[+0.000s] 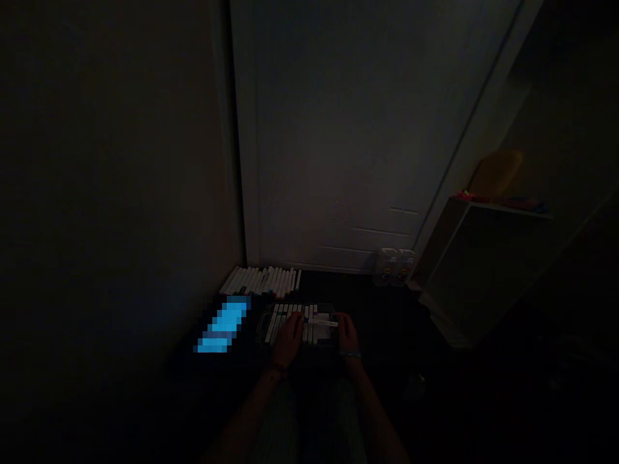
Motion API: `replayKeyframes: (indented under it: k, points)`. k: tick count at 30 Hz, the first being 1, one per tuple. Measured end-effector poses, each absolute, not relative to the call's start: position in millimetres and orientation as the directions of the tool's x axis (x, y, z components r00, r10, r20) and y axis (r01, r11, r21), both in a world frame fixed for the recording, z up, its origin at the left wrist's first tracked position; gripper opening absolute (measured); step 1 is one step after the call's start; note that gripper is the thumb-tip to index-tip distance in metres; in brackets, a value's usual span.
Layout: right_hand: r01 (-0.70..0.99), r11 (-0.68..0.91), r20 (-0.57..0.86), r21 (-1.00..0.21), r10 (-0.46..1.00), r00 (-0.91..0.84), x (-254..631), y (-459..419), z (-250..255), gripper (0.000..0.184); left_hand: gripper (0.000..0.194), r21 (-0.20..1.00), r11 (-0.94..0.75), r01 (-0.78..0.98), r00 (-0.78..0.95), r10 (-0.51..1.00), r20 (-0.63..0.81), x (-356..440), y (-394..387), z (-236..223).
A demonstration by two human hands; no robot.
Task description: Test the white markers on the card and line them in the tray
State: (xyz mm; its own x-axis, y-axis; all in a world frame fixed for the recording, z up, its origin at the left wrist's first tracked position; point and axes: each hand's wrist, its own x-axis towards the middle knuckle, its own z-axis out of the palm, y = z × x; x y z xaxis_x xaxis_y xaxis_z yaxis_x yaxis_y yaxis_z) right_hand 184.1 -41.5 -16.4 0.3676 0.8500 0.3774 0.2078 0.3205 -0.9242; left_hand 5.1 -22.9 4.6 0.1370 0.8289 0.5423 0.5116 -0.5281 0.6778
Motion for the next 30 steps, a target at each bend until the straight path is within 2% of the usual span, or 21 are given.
replayKeyframes:
  k: [9, 20, 30]
  points:
    - [0.074, 0.329, 0.333, -0.942, 0.874, 0.353, 181.8, -44.2, -8.1, 0.031, 0.020, 0.668, -0.525, 0.528, 0.121, 0.825, 0.553, 4.0, -21.6, 2.7]
    - [0.165, 0.353, 0.389, -0.921, 0.852, 0.351, 185.3, -44.8, -11.3, 0.031, 0.020, 0.664, -0.514, 0.542, 0.108, 0.827, 0.552, 3.9, -21.1, 3.3]
    - [0.088, 0.327, 0.337, -0.941, 0.879, 0.337, 185.1, -41.8, -12.7, 0.032, 0.020, 0.680, -0.513, 0.524, 0.111, 0.833, 0.543, 4.7, -23.3, 5.0]
